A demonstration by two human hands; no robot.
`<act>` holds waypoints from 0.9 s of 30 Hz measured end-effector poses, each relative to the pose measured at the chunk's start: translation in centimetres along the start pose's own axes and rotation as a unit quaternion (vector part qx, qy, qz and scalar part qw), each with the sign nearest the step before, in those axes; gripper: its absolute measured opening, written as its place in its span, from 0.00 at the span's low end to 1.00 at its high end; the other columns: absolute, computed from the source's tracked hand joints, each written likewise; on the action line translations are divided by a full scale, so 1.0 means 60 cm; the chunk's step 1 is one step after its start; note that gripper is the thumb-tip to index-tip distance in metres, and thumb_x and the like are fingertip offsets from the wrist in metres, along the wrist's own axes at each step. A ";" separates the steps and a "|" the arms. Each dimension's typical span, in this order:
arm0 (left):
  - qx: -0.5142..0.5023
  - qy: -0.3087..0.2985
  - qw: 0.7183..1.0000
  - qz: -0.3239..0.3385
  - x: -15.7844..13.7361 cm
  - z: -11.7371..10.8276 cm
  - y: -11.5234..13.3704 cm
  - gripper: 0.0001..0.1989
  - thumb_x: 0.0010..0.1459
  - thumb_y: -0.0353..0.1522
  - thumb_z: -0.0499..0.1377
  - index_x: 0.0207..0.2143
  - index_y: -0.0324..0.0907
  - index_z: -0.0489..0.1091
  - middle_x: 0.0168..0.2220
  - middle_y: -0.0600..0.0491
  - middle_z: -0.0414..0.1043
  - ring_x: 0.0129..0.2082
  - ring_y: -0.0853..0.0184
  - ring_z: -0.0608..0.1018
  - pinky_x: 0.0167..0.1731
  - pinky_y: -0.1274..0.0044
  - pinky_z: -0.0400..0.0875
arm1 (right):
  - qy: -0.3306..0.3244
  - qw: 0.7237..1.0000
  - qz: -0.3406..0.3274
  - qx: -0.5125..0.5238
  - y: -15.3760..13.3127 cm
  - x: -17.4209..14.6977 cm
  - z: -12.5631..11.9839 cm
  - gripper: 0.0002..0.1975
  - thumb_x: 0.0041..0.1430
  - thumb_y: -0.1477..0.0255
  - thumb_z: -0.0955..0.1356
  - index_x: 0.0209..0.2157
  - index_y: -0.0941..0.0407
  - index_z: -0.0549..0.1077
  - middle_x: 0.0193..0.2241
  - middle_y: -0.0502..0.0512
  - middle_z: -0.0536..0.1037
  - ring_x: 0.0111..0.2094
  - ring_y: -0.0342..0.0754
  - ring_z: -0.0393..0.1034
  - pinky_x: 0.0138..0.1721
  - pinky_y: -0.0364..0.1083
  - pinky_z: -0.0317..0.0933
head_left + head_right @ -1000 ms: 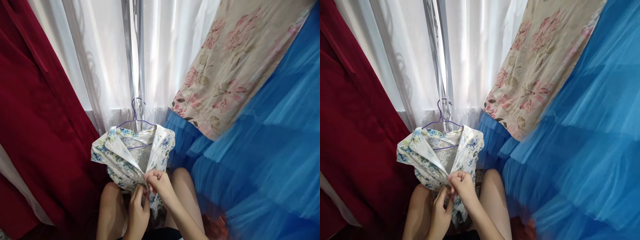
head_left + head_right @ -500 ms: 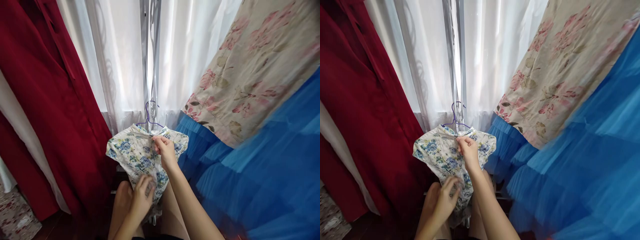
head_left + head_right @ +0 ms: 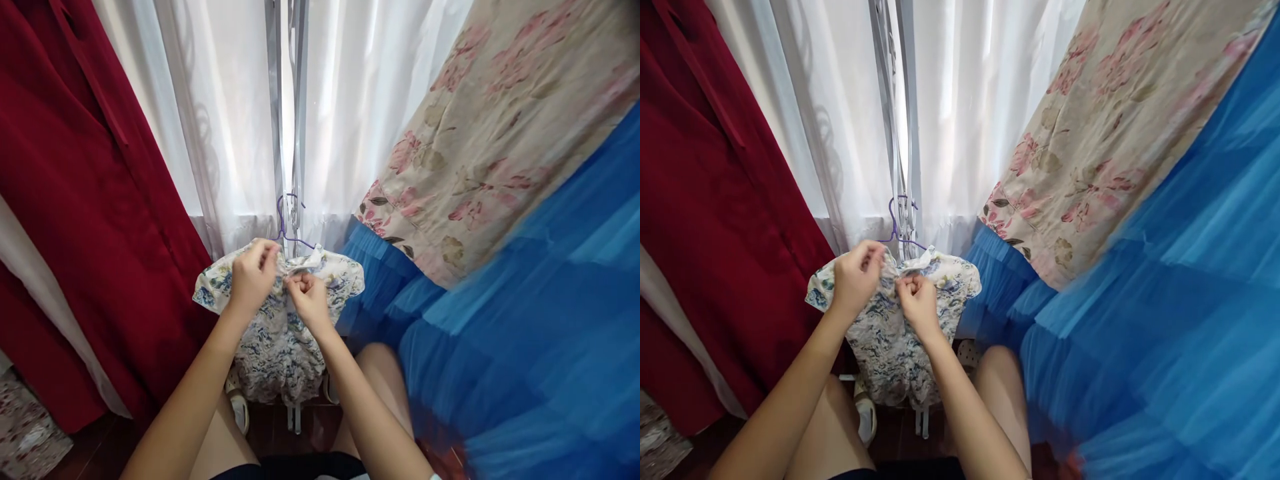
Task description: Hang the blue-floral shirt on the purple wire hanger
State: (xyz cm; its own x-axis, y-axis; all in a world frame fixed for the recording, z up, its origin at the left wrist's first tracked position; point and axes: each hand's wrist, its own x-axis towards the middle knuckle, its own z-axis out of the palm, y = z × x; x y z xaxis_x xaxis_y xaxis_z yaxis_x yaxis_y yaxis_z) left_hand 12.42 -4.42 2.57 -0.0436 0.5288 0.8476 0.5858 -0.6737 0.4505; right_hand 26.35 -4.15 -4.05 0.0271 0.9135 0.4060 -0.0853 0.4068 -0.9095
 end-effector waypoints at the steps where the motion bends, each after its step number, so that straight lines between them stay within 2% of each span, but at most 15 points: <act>1: -0.024 0.045 0.998 -0.026 0.007 -0.012 -0.016 0.09 0.65 0.36 0.55 0.38 0.40 0.72 0.28 0.53 0.74 0.28 0.69 0.77 0.32 0.79 0.70 | -0.005 1.000 0.007 -0.013 0.012 -0.006 -0.002 0.15 0.54 0.61 0.70 0.24 0.57 0.67 0.13 0.41 0.59 0.15 0.37 0.46 0.19 0.41 0.39; 3: -0.071 0.139 0.984 -0.089 0.019 -0.043 -0.064 0.09 0.64 0.36 0.57 0.38 0.39 0.72 0.28 0.53 0.74 0.29 0.69 0.78 0.33 0.79 0.71 | -0.019 0.999 0.021 -0.020 0.030 -0.020 -0.012 0.15 0.55 0.60 0.69 0.24 0.56 0.66 0.13 0.41 0.58 0.15 0.37 0.46 0.19 0.41 0.39; 5: -0.135 0.227 0.945 -0.192 0.020 -0.073 -0.125 0.06 0.63 0.33 0.58 0.36 0.38 0.71 0.28 0.54 0.73 0.30 0.70 0.77 0.36 0.80 0.70 | -0.033 0.999 0.034 -0.013 0.037 -0.035 -0.025 0.15 0.55 0.60 0.70 0.24 0.56 0.66 0.13 0.40 0.57 0.16 0.37 0.45 0.19 0.41 0.39; 7: -0.233 0.307 0.858 -0.341 0.003 -0.088 -0.179 0.07 0.64 0.28 0.55 0.31 0.39 0.68 0.24 0.57 0.68 0.27 0.74 0.74 0.36 0.82 0.69 | -0.046 0.998 0.043 -0.009 0.037 -0.046 -0.037 0.16 0.54 0.60 0.70 0.24 0.56 0.66 0.13 0.40 0.57 0.16 0.37 0.45 0.20 0.41 0.40; 8: -0.266 0.322 0.817 -0.398 -0.014 -0.088 -0.198 0.09 0.64 0.27 0.53 0.28 0.39 0.66 0.22 0.58 0.65 0.25 0.74 0.72 0.36 0.82 0.69 | -0.051 0.998 0.045 -0.010 0.037 -0.050 -0.042 0.16 0.54 0.60 0.71 0.24 0.56 0.66 0.13 0.40 0.57 0.16 0.37 0.45 0.20 0.40 0.40; 9: -0.288 0.320 0.787 -0.441 -0.034 -0.081 -0.212 0.11 0.64 0.26 0.52 0.26 0.40 0.63 0.20 0.59 0.62 0.23 0.74 0.71 0.35 0.81 0.69 | -0.052 0.997 0.048 -0.010 0.038 -0.053 -0.046 0.15 0.54 0.61 0.71 0.24 0.56 0.67 0.13 0.40 0.57 0.16 0.37 0.45 0.20 0.41 0.40; 10: -0.299 0.304 0.773 -0.469 -0.058 -0.070 -0.219 0.12 0.63 0.26 0.52 0.25 0.40 0.61 0.19 0.59 0.60 0.22 0.73 0.70 0.34 0.80 0.70 | -0.049 0.997 0.051 -0.009 0.042 -0.056 -0.051 0.15 0.53 0.61 0.71 0.24 0.56 0.67 0.13 0.40 0.57 0.16 0.37 0.45 0.20 0.41 0.40; 13: -0.337 0.223 0.754 -0.517 -0.132 -0.020 -0.208 0.12 0.60 0.28 0.57 0.24 0.40 0.61 0.19 0.57 0.61 0.23 0.70 0.72 0.34 0.75 0.71 | 0.000 0.998 0.066 -0.006 0.069 -0.068 -0.073 0.14 0.54 0.62 0.70 0.23 0.55 0.66 0.13 0.40 0.56 0.16 0.38 0.44 0.20 0.41 0.40; 16: -0.393 0.144 0.737 -0.531 -0.187 0.021 -0.168 0.09 0.58 0.32 0.60 0.27 0.39 0.64 0.25 0.54 0.67 0.28 0.67 0.75 0.36 0.73 0.72 | 0.074 0.993 0.090 -0.024 0.114 -0.088 -0.109 0.15 0.52 0.62 0.70 0.20 0.54 0.64 0.14 0.42 0.56 0.17 0.40 0.46 0.20 0.42 0.41; 18: -0.433 0.090 0.738 -0.509 -0.204 0.032 -0.126 0.09 0.57 0.35 0.63 0.31 0.39 0.67 0.30 0.52 0.70 0.31 0.67 0.75 0.37 0.74 0.71 | 0.059 0.989 0.124 -0.053 0.136 -0.107 -0.132 0.17 0.50 0.60 0.71 0.18 0.54 0.64 0.14 0.44 0.58 0.18 0.41 0.48 0.20 0.42 0.44; 19: -0.448 0.061 0.749 -0.484 -0.210 0.033 -0.101 0.11 0.57 0.37 0.63 0.33 0.39 0.68 0.31 0.52 0.70 0.32 0.68 0.75 0.37 0.75 0.71 | 0.018 0.987 0.142 -0.067 0.139 -0.116 -0.140 0.17 0.49 0.60 0.71 0.18 0.54 0.65 0.14 0.45 0.60 0.18 0.42 0.50 0.21 0.42 0.46; 21: -0.448 -0.014 0.793 -0.412 -0.218 0.030 -0.041 0.12 0.59 0.40 0.62 0.35 0.40 0.69 0.32 0.53 0.70 0.33 0.68 0.73 0.37 0.77 0.69 | -0.089 0.979 0.165 -0.077 0.129 -0.134 -0.147 0.18 0.50 0.58 0.71 0.18 0.55 0.68 0.16 0.46 0.63 0.20 0.43 0.54 0.23 0.43 0.50; 23: -0.400 -0.113 0.845 -0.336 -0.232 0.026 0.026 0.12 0.63 0.41 0.58 0.34 0.41 0.70 0.30 0.53 0.69 0.32 0.68 0.72 0.35 0.78 0.67 | -0.172 0.967 0.182 -0.053 0.104 -0.150 -0.144 0.20 0.54 0.54 0.69 0.20 0.56 0.70 0.19 0.48 0.67 0.24 0.44 0.58 0.27 0.44 0.55; 25: -0.345 -0.227 0.867 -0.278 -0.256 0.028 0.090 0.12 0.65 0.39 0.55 0.33 0.42 0.71 0.31 0.52 0.71 0.34 0.66 0.73 0.38 0.75 0.67 | -0.209 0.953 0.221 -0.009 0.074 -0.163 -0.136 0.24 0.56 0.49 0.66 0.21 0.55 0.71 0.21 0.49 0.69 0.26 0.45 0.61 0.32 0.45 0.60; 27: -0.300 -0.308 0.878 -0.210 -0.284 0.033 0.138 0.13 0.67 0.38 0.53 0.34 0.43 0.72 0.33 0.50 0.73 0.36 0.63 0.74 0.42 0.72 0.66 | -0.219 0.936 0.274 0.028 0.052 -0.175 -0.128 0.27 0.54 0.45 0.65 0.20 0.55 0.70 0.19 0.49 0.68 0.26 0.46 0.62 0.33 0.46 0.62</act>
State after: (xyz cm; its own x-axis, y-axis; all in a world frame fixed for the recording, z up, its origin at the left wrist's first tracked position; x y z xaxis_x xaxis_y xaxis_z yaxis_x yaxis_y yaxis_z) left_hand 19.62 -17.96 -8.68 0.4003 0.8497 0.3431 0.0819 -0.4061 0.9102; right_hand 33.43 -12.40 -11.84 -0.4465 0.8879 -0.1108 -0.0194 -0.1334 -0.9909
